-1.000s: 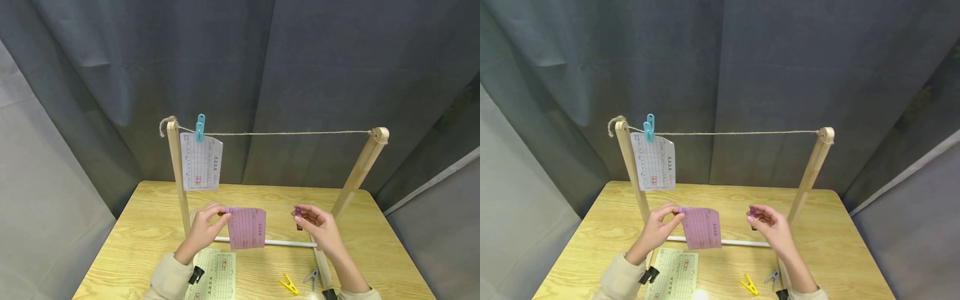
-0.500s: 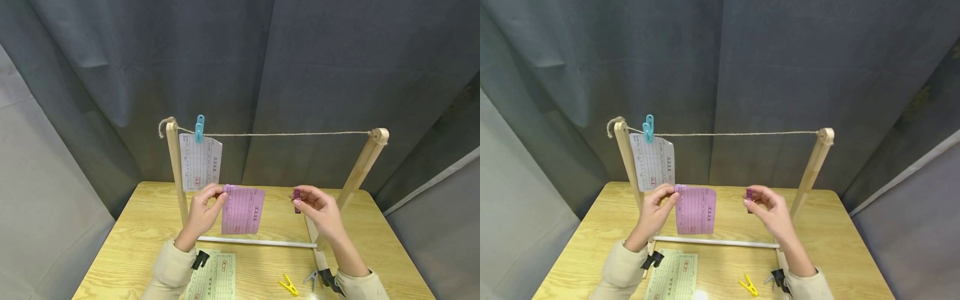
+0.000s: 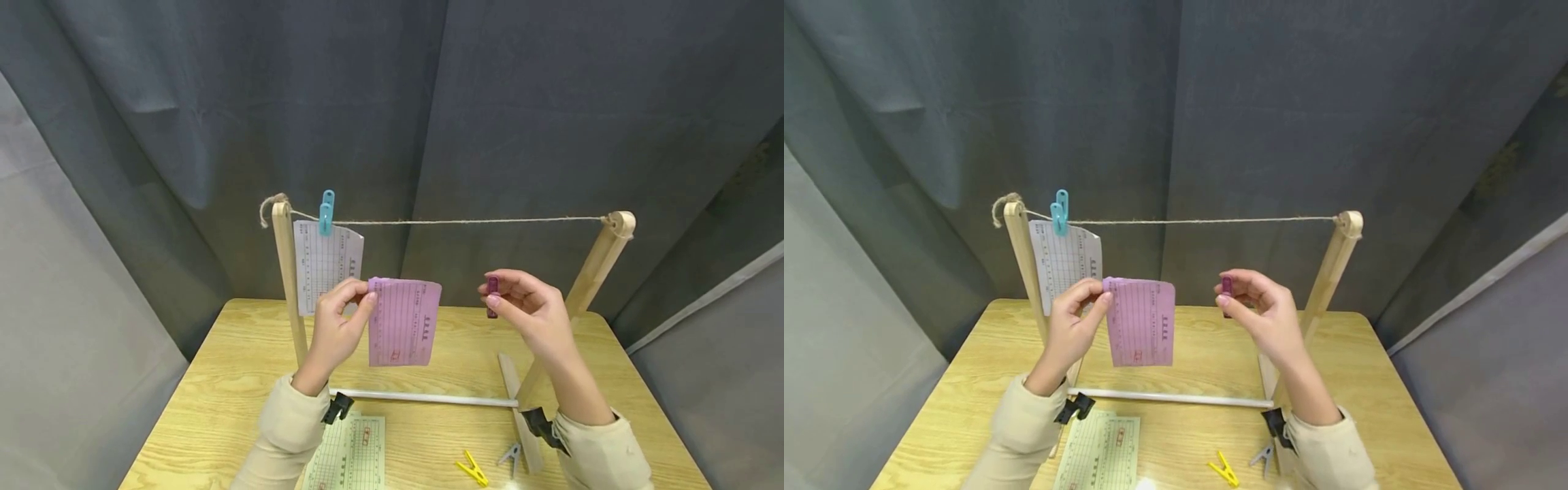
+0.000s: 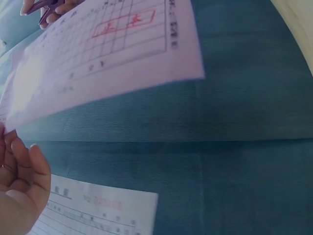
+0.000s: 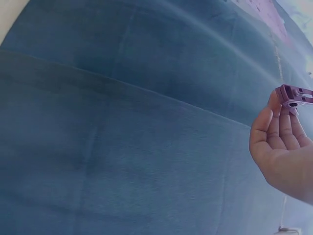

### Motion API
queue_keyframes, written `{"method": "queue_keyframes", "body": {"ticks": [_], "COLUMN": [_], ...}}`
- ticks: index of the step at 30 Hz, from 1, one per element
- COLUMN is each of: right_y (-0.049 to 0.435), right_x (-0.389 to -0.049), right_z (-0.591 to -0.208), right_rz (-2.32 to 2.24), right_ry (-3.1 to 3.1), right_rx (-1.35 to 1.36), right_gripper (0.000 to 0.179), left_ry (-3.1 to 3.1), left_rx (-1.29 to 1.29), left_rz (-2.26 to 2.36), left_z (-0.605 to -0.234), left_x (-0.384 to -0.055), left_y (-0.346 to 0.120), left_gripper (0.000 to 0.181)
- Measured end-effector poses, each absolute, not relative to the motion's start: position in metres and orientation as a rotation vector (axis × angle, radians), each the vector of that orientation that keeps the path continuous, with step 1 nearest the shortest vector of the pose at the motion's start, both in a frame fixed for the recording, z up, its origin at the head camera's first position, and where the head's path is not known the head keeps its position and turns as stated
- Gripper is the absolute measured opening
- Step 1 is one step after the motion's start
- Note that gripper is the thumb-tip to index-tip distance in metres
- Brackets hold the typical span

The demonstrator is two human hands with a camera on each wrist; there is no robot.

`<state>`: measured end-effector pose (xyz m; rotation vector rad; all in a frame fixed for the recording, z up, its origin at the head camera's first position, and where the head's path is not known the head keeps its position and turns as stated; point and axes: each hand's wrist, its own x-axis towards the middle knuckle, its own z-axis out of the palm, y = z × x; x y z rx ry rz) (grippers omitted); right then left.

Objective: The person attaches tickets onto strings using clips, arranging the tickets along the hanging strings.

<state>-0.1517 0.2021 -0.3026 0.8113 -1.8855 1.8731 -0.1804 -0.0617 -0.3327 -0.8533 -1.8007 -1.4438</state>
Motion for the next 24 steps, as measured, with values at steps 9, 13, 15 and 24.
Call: {"method": "queue_keyframes", "body": {"ticks": [9,13,15,24], "right_y": [0.196,0.194,0.193,0.187], "right_x": [-0.156,-0.156,-0.157,-0.163], "right_z": [-0.274,-0.262,-0.257,-0.235], "right_rz": [1.878,1.867,1.875,1.854], "right_ry": [-1.815,-1.81,-1.807,-1.837], "right_rx": [0.853,0.858,0.862,0.935], "right_gripper": [0.032,0.032,0.031,0.025], "left_ry": [-1.775,-1.753,-1.744,-1.717], "left_rx": [-0.825,-0.816,-0.812,-0.748], "left_rz": [-1.455,-1.477,-1.492,-1.562], "left_z": [-0.316,-0.31,-0.308,-0.3], "left_x": [-0.186,-0.188,-0.189,-0.192], "left_y": [-0.057,-0.055,-0.054,-0.053], "left_gripper": [0.006,0.005,0.005,0.008]}}
